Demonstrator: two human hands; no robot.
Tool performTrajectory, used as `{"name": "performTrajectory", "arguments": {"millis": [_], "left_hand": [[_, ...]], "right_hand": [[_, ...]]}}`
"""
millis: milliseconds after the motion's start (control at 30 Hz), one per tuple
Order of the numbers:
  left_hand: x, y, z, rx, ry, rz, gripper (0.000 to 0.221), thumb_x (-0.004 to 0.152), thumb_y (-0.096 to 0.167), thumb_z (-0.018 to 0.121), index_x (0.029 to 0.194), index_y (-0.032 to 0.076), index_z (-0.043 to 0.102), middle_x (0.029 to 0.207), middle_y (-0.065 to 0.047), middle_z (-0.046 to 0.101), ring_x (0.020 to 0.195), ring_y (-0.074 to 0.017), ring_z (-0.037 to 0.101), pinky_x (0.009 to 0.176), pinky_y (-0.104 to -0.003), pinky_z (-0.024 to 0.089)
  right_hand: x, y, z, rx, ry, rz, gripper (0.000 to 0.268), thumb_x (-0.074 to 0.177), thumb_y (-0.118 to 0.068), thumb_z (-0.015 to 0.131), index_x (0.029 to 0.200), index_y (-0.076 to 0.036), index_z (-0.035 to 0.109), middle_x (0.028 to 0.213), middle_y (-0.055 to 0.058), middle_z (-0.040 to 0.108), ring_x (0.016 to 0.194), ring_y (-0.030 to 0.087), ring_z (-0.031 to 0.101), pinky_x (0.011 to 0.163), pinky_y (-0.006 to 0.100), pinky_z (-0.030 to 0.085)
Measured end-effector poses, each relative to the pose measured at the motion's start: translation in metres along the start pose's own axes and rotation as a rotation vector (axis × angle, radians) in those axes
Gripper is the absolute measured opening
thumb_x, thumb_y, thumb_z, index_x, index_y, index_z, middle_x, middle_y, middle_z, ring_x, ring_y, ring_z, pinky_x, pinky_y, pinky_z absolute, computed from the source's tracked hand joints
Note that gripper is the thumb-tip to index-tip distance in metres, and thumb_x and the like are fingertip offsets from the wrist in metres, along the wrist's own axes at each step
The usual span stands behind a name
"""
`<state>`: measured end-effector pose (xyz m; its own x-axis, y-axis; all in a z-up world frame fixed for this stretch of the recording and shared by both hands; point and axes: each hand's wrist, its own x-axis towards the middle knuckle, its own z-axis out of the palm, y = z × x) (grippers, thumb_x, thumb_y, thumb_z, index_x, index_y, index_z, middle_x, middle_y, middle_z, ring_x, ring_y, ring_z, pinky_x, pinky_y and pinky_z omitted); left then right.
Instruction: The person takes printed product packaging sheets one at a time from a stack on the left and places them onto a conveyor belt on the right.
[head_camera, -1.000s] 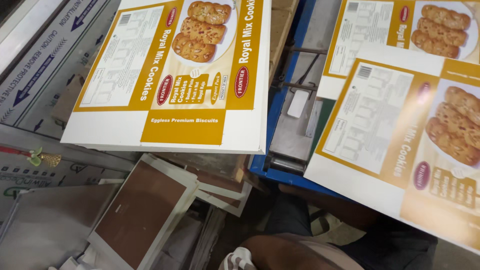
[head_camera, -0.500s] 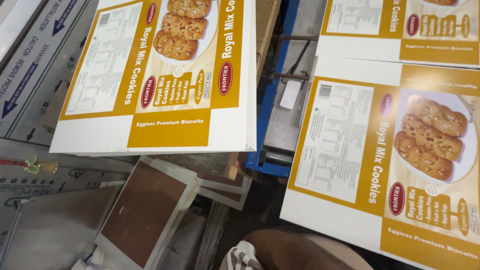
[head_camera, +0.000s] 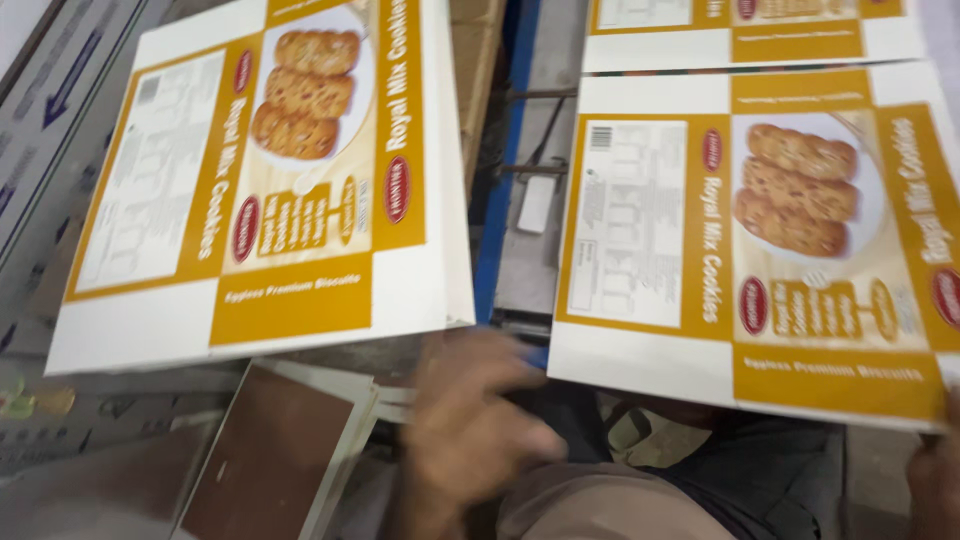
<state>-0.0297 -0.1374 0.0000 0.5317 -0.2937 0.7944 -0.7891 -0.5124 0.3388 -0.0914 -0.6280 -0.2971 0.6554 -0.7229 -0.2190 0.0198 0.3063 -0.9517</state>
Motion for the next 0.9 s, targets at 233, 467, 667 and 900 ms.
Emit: {"name": "performTrajectory", "arguments": {"millis": [233,467,667,900], "left_hand": [[-0.024,-0.066,-0.056,0.853,-0.401,-0.275,0.051,0.087,0.029,0.071,0.128,-0.002,0.066,0.131,-0.021,0.067,0.125,-0.0377,0.064,0.106,-0.048,0.048],[-0.072,-0.132,-0.072,0.765,-0.316,-0.015,0.045,0.084,0.019,0.067,0.126,0.004,0.067,0.125,-0.021,0.07,0.121,-0.0338,0.064,0.107,-0.047,0.049],[-0.033,-0.166,-0.036,0.623,-0.079,-0.155,0.046,0.082,0.027,0.067,0.122,0.004,0.068,0.123,-0.02,0.07,0.119,-0.0349,0.065,0.106,-0.053,0.047],[-0.045,-0.119,0.037,0.706,-0.12,-0.09,0.049,0.08,0.035,0.067,0.117,0.004,0.069,0.121,-0.018,0.071,0.117,-0.036,0.066,0.104,-0.06,0.045]], "right_hand": [[0.068,-0.011,0.092,0.152,0.125,-0.062,0.044,0.097,-0.008,0.065,0.132,-0.007,0.038,0.127,0.011,0.061,0.114,0.023,0.069,0.088,0.037,0.067],[0.105,0.039,0.104,0.136,-0.073,0.189,0.031,0.103,-0.019,0.058,0.131,-0.006,0.059,0.115,0.01,0.069,0.093,0.024,0.071,0.076,0.038,0.062],[0.066,0.043,0.098,0.17,-0.134,0.252,0.035,0.101,-0.014,0.056,0.132,0.003,0.052,0.115,0.022,0.068,0.101,0.034,0.071,0.084,0.045,0.062],[-0.024,-0.025,0.156,0.143,-0.399,0.334,0.042,0.099,-0.018,0.057,0.135,0.002,0.055,0.119,0.021,0.071,0.104,0.031,0.071,0.089,0.043,0.062]]}}
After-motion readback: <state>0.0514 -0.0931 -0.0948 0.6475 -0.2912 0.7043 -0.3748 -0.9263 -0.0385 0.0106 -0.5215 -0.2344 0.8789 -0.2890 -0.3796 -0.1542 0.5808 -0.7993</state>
